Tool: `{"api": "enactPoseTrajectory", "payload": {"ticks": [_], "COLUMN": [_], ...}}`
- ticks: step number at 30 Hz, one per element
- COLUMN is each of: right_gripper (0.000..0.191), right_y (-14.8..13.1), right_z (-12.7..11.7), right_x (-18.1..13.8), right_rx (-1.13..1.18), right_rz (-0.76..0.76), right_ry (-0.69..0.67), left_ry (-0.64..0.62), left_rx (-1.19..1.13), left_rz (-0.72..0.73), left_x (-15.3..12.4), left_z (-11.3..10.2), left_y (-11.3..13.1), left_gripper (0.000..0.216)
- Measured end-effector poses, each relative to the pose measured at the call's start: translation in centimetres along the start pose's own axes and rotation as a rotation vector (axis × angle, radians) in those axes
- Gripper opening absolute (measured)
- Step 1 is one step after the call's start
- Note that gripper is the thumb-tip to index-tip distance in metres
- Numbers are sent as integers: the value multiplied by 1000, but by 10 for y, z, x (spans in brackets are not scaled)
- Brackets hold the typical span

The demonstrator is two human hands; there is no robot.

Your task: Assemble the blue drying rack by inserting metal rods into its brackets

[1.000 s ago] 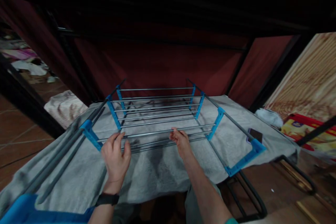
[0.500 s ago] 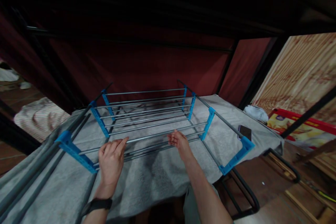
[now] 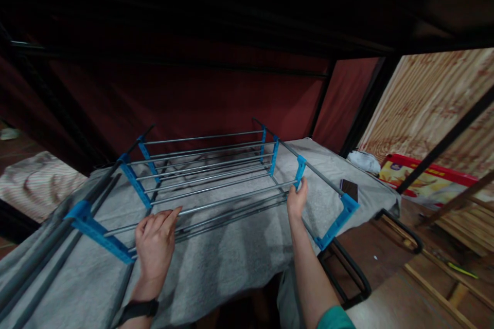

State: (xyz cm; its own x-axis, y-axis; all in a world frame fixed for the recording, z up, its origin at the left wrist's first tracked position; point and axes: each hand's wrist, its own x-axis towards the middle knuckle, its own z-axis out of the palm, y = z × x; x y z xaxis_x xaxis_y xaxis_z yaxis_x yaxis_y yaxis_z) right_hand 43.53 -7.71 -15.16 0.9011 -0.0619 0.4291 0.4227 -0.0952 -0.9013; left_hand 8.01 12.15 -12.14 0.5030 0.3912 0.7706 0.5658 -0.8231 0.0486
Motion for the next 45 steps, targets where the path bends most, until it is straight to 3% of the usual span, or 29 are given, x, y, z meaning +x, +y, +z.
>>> {"api": "enactPoseTrajectory", "payload": {"ticks": [3, 17, 45], "right_gripper": [59, 45, 36], "right_y": [8, 15, 16], "right_z": [7, 16, 11], "right_x": [5, 15, 14], "right_rx": [-7, -130, -219], "right_rz": [0, -38, -22], "right_ry": [-52, 37, -20], "left_ry": [7, 8, -73], "left_rx": [8, 26, -13], "left_rz": [2, 1, 36], "left_x": [0, 0, 5], "left_z": [0, 1, -2], "left_y": [-1, -2, -6], "left_gripper": [34, 38, 37]}}
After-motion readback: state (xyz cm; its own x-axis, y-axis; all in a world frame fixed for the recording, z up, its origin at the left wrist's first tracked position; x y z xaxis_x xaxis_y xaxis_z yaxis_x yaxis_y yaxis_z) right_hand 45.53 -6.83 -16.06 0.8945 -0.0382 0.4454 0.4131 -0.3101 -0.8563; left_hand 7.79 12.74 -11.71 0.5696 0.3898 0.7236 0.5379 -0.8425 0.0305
